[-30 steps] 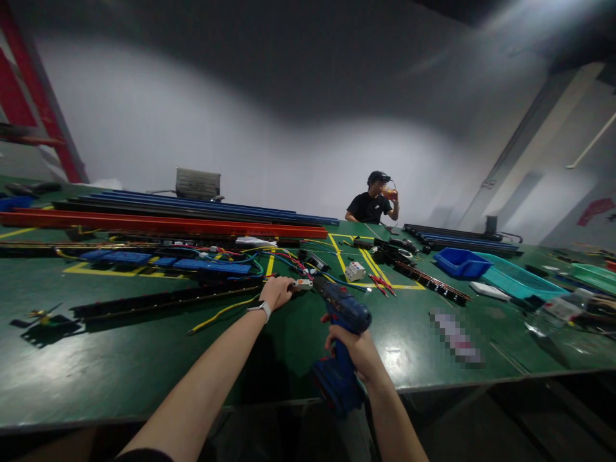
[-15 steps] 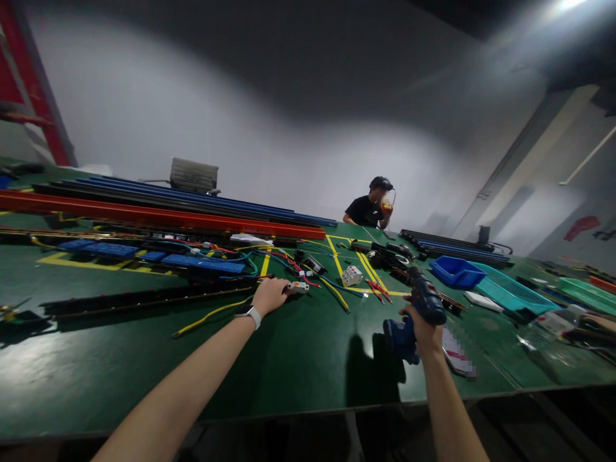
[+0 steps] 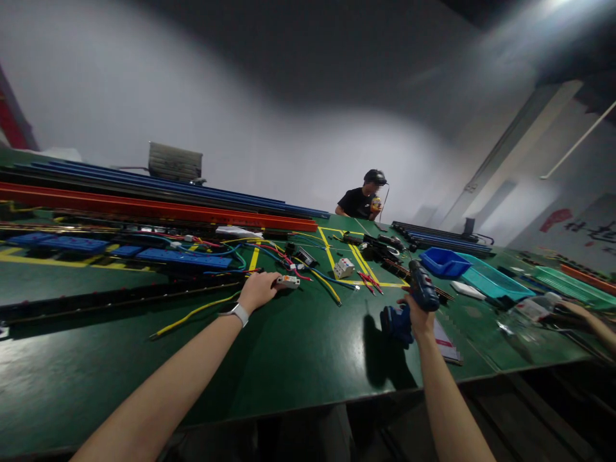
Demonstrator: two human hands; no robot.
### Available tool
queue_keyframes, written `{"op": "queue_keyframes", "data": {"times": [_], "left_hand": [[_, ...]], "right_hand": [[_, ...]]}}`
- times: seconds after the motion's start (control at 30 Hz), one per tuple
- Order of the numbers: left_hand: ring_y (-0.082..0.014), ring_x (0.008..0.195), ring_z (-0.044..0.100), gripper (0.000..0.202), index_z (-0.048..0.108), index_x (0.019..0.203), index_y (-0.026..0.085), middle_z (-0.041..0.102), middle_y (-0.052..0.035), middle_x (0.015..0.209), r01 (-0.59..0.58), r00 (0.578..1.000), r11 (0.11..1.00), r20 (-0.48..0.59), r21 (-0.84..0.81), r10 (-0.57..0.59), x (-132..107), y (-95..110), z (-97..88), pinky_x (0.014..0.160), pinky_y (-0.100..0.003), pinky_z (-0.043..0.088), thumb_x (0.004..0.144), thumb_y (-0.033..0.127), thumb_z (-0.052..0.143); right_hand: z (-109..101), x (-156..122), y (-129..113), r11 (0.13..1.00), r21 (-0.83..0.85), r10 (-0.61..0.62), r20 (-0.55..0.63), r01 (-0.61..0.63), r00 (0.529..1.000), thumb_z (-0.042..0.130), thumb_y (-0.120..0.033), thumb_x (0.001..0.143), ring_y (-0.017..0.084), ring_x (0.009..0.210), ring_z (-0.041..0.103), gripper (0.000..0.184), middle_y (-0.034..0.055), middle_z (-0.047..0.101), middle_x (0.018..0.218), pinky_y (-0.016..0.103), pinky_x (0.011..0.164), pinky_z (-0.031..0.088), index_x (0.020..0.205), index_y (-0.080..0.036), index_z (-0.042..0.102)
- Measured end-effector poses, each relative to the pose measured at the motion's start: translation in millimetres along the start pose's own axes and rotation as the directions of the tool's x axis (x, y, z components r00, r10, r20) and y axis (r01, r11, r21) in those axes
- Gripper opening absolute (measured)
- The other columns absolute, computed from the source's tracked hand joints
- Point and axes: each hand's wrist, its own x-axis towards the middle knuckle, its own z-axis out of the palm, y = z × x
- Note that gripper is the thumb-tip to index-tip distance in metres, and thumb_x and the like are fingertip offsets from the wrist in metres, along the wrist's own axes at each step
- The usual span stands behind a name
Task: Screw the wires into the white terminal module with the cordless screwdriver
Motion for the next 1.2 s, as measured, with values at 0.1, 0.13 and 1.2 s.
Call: {"op": "queue_keyframes", "data": {"times": [0.1,0.13,1.2], "left_hand": [[-0.0284,0.093,0.068,0.035,0.069,0.117,0.028,0.075,-0.0082,0.104,0.016,0.999,1.0,-0.029,0.002,-0.016,-1,-3,3.7,0.081,-0.037,0.046,0.091,0.044,0.052],[-0.0288,0.092,0.068,0.036,0.068,0.118,0.028,0.075,-0.0082,0.103,0.024,0.999,1.0,-0.038,0.003,-0.024,-1,-4,4.5,0.08,-0.037,0.046,0.09,0.044,0.052],[-0.0265,0.093,0.069,0.036,0.06,0.121,0.024,0.073,-0.009,0.107,0.136,0.991,0.988,0.006,-0.066,-0.136,-5,-10,8.3,0.077,-0.032,0.049,0.087,0.034,0.054]], "right_hand": [[-4,-5,-4,0.999,-0.032,0.027,0.024,-0.026,0.999,0.075,-0.039,0.065,0.02,0.068,0.068,0.049,0.0074,0.073,0.099,0.032,0.061,0.056,0.108,-0.016,0.069],[-8,-9,-5,0.997,-0.057,0.044,0.03,-0.042,0.999,0.076,-0.039,0.065,0.022,0.075,0.07,0.05,0.0081,0.073,0.1,0.035,0.067,0.058,0.108,-0.016,0.07],[80,-204,-185,0.614,0.579,-0.137,0.748,-0.537,0.649,0.064,-0.029,0.08,0.03,0.152,0.016,0.063,0.0011,0.034,0.161,0.061,0.119,0.018,0.142,-0.033,0.053]]}}
